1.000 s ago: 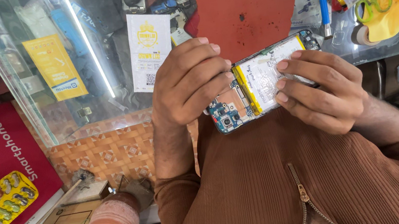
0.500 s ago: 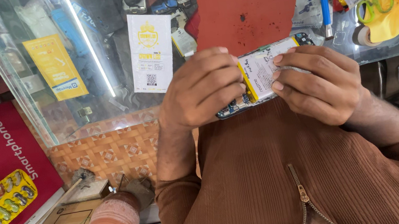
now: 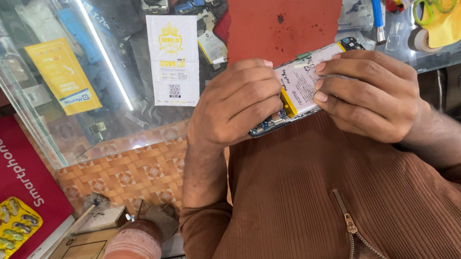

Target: The person opens a smartphone, removes the battery, applies adhesive, cuts and places tape, then reinserts the battery and closes the device. The work is performed on a glass counter with tools and parts visible.

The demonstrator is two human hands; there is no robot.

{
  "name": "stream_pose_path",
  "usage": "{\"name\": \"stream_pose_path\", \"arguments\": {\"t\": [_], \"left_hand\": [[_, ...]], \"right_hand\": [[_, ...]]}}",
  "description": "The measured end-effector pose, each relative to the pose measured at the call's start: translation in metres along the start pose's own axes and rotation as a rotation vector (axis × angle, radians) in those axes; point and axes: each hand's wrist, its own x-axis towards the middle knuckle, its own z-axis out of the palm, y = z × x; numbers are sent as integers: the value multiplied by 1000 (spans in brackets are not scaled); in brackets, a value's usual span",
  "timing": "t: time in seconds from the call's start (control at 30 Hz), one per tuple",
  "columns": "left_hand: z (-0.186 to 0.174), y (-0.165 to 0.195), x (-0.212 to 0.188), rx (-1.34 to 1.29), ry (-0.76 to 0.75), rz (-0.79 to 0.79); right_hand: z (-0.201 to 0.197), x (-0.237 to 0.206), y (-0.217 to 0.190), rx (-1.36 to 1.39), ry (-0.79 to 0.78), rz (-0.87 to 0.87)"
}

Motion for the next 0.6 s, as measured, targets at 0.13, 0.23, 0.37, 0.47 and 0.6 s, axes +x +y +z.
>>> {"name": "stream_pose_path", "arguments": {"t": [0.13,0.23,0.37,0.47,0.6], "left_hand": [[2,1,0,13,11,-19],[2,1,0,6,10,-24],[1,2,-2,6,8,-30],[2,-1,-5,27,7,-14],[16,-6,-8,170,146,-157]], "right_hand": [[1,-1,0,-5,11,-5],[3,-2,1,2,20,-9],[3,-3,1,6,20,-7],[2,-2,0,12,6,12],[1,-5,1,-19,24,54]]}}
